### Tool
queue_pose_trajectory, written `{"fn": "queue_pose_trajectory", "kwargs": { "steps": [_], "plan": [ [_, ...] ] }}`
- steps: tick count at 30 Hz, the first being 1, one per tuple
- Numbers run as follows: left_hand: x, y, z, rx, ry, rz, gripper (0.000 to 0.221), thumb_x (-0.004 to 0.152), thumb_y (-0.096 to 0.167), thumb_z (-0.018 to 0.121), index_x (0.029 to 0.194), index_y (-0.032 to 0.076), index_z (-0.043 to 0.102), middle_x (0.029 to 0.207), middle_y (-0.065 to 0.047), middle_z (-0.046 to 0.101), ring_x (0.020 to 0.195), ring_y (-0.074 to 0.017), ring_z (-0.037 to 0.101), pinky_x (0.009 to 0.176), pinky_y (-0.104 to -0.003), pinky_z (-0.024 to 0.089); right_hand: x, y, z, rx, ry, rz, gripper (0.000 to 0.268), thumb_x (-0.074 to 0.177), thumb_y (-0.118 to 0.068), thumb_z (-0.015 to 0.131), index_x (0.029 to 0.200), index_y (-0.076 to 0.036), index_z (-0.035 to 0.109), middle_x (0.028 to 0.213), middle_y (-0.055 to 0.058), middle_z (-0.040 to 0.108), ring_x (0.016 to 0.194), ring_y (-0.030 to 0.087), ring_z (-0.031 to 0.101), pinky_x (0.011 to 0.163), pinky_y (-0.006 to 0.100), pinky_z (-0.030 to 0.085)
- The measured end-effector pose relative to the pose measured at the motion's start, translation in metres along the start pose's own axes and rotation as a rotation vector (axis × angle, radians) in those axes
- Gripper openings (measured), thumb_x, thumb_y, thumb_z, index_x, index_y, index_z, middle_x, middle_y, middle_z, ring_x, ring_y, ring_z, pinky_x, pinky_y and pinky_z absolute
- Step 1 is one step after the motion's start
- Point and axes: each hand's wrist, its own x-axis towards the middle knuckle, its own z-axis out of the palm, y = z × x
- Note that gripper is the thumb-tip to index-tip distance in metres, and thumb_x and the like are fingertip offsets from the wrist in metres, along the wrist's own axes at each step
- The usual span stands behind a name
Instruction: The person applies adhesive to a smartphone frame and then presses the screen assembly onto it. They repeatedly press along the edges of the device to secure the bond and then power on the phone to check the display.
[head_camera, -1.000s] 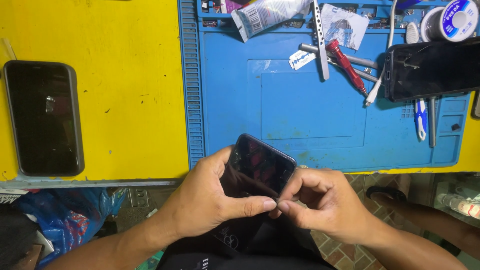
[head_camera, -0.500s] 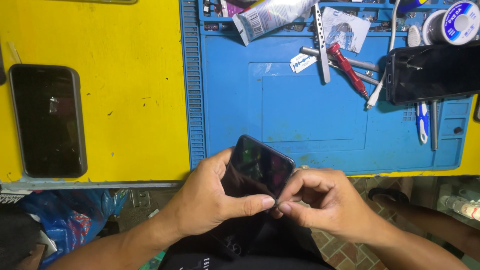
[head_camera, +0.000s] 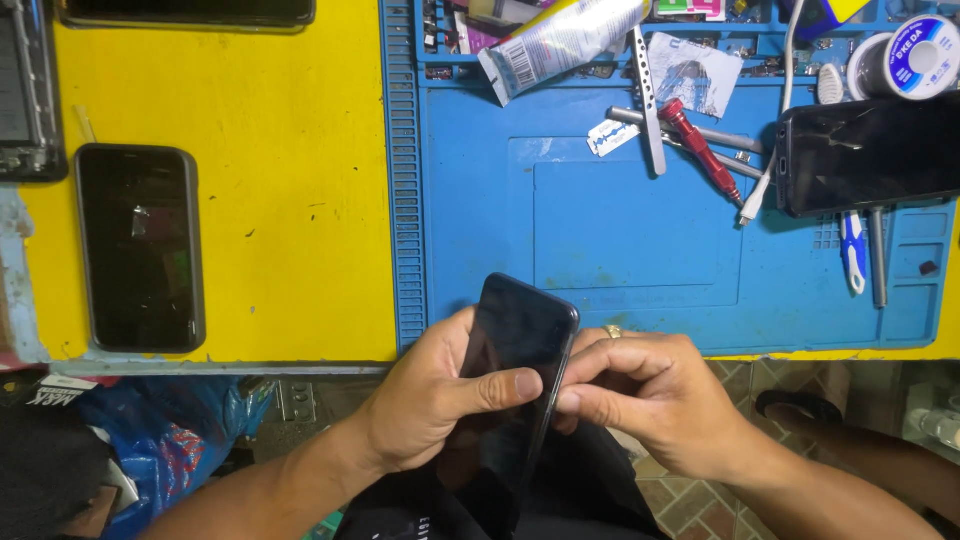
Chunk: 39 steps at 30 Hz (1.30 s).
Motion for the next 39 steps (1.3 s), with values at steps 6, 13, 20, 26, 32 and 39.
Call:
{"fn": "queue_pose_trajectory", "kwargs": {
  "steps": [6, 13, 20, 26, 32, 39],
  "plan": [
    [-0.001, -0.015, -0.003, -0.29, -0.066, -0.15, 0.055, 0.084, 0.016, 0.082, 0.123, 0.0, 0.047, 0.085, -0.017, 0.062, 0.061, -0.0231, 0.066, 0.052, -0.042, 0.063, 0.008, 0.011, 0.017, -0.105, 0.209, -0.145, 0.01, 0.076, -0.004, 0.085, 0.079, -0.004, 0.075, 0.077, 0.007, 0.072, 0.073, 0.017, 0.066, 0.069, 0.027, 0.056],
    [-0.002, -0.028, -0.01, -0.324, -0.145, -0.139, 0.045, 0.091, 0.024, 0.076, 0.117, 0.002, 0.047, 0.075, -0.016, 0.054, 0.053, -0.0329, 0.066, 0.044, -0.038, 0.056, 0.012, 0.009, 0.024, -0.351, 0.286, -0.372, 0.014, 0.079, -0.011, 0.083, 0.083, -0.006, 0.071, 0.081, 0.006, 0.069, 0.076, 0.015, 0.067, 0.073, 0.024, 0.056],
    [-0.004, -0.018, -0.003, -0.282, -0.156, -0.205, 0.062, 0.081, 0.014, 0.083, 0.127, -0.004, 0.044, 0.087, -0.017, 0.061, 0.06, -0.0238, 0.067, 0.05, -0.035, 0.061, 0.006, 0.002, 0.012, -0.335, 0.265, -0.357, 0.014, 0.076, -0.007, 0.085, 0.083, -0.006, 0.072, 0.084, 0.007, 0.072, 0.078, 0.016, 0.07, 0.073, 0.025, 0.059],
    [-0.006, -0.011, -0.005, -0.062, -0.119, -0.05, 0.069, 0.078, 0.008, 0.082, 0.138, -0.002, 0.049, 0.113, -0.013, 0.066, 0.099, -0.0207, 0.066, 0.086, -0.032, 0.054, -0.037, 0.001, -0.037, -0.378, 0.304, -0.492, 0.009, 0.086, -0.008, 0.073, 0.08, -0.002, 0.07, 0.074, 0.011, 0.071, 0.066, 0.02, 0.068, 0.065, 0.03, 0.056],
    [0.006, -0.025, -0.018, 0.0, 0.181, -0.001, 0.065, 0.073, -0.001, 0.079, 0.133, -0.002, 0.056, 0.105, -0.018, 0.072, 0.089, -0.0254, 0.07, 0.078, -0.036, 0.056, -0.112, 0.056, -0.117, -0.278, 0.53, -0.667, 0.026, 0.089, -0.013, 0.06, 0.063, -0.007, 0.055, 0.058, 0.005, 0.055, 0.055, 0.018, 0.053, 0.055, 0.031, 0.047],
    [0.013, -0.051, -0.035, 0.016, 0.355, 0.085, 0.068, 0.071, 0.001, 0.075, 0.135, 0.0, 0.054, 0.109, -0.028, 0.074, 0.099, -0.0383, 0.074, 0.081, -0.051, 0.061, -0.132, 0.159, -0.165, -0.564, 0.899, -0.226, 0.048, 0.094, -0.024, 0.072, 0.134, -0.001, 0.06, 0.13, 0.013, 0.067, 0.117, 0.026, 0.067, 0.106, 0.042, 0.057]
  ]
}}
